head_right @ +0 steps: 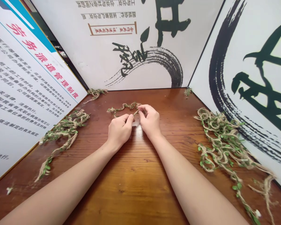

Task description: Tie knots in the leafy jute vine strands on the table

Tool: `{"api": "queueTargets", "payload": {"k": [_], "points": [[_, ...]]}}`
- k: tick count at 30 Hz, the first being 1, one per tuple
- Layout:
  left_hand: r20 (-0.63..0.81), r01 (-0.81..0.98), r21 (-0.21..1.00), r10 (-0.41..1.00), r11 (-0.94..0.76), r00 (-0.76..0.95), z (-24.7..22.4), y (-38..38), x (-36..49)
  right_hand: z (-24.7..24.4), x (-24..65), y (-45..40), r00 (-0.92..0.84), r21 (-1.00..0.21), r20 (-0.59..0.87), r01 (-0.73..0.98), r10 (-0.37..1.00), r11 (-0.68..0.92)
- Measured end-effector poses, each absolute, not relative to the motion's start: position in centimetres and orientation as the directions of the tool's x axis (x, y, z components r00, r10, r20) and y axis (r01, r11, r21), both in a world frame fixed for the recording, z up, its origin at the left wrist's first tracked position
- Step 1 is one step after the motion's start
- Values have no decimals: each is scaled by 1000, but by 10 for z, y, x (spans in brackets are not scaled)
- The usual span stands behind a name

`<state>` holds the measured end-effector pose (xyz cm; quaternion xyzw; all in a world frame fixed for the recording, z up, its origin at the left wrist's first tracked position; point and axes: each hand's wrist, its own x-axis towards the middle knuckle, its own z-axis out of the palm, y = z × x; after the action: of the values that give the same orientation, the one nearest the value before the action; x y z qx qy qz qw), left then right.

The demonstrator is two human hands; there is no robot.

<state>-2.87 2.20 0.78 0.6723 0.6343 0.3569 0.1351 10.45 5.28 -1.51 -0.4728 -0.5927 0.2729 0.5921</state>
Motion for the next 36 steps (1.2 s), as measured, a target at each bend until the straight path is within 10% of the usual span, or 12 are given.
{"api": "queueTargets", "payload": {"k": [9,25,36], "points": [[524,699,566,845,-438,106,1,25,-28,-17,106,56,324,-897,415,299,850,324],[537,462,749,843,-475,-4,-3,31,-32,-16,103,57,-44,-927,349,134,936,352],[234,180,960,968,-216,-87,-4,38,-35,-16,106,58,-103,-945,324,12,940,327]]}}
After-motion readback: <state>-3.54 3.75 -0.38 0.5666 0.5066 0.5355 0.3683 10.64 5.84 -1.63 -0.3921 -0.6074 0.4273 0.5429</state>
